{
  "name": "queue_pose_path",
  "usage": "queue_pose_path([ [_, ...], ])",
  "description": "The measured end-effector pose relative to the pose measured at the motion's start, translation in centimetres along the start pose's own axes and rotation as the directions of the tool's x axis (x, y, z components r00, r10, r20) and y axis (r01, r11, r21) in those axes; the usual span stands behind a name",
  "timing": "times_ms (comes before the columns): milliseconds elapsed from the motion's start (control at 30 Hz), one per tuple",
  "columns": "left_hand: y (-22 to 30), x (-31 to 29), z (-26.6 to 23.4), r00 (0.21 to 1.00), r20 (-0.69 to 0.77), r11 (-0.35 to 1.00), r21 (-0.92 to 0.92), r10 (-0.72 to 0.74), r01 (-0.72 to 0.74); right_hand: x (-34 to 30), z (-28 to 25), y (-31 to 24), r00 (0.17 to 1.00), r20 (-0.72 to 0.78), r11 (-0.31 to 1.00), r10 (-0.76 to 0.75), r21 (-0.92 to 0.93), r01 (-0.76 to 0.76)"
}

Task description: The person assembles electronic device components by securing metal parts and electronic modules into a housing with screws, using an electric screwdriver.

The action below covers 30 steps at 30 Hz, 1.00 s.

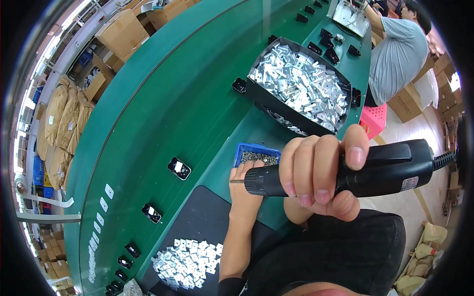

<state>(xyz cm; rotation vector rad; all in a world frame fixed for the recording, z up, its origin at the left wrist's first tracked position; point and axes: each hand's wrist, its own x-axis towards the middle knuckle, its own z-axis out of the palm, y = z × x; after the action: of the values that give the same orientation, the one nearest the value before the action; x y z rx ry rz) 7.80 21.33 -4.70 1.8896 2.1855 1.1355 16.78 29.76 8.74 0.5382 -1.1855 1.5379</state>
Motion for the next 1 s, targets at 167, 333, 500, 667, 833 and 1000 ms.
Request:
queue_pose_path([
  [167,-1.1,-1.8,-1.1,0.987,-0.140,0.957,-0.288,-0.081,0.038,-0.7,3.0,2.1,0.997,-0.072,0.996,-0.027,0.082,0.033],
  [333,-2.1,-3.3,0.3,0.994,0.094,0.982,-0.180,-0.047,0.063,-1.6,3.2,2.2,0.989,-0.143,0.989,-0.033,0.136,0.053],
  [500,-2.3,-3.1,0.6,0.990,-0.117,0.972,-0.213,0.073,-0.096,-1.3,3.2,2.2,0.997,-0.072,0.996,-0.011,0.092,0.018],
  [667,-2.5,-3.3,0.9,0.997,-0.062,0.964,-0.266,-0.048,0.030,-1.8,2.6,3.2,0.998,-0.063,0.999,0.025,0.028,-0.023],
  [833,-2.4,-2.5,2.1,0.994,-0.107,0.965,-0.261,-0.022,-0.007,-0.8,1.1,3.7,0.997,-0.073,0.999,0.024,-0.036,-0.027],
  [1000,-2.5,-3.2,-0.1,0.998,0.019,0.925,-0.378,0.053,-0.042,-0.3,1.1,4.6,0.991,-0.084,0.993,0.107,-0.041,-0.111],
])
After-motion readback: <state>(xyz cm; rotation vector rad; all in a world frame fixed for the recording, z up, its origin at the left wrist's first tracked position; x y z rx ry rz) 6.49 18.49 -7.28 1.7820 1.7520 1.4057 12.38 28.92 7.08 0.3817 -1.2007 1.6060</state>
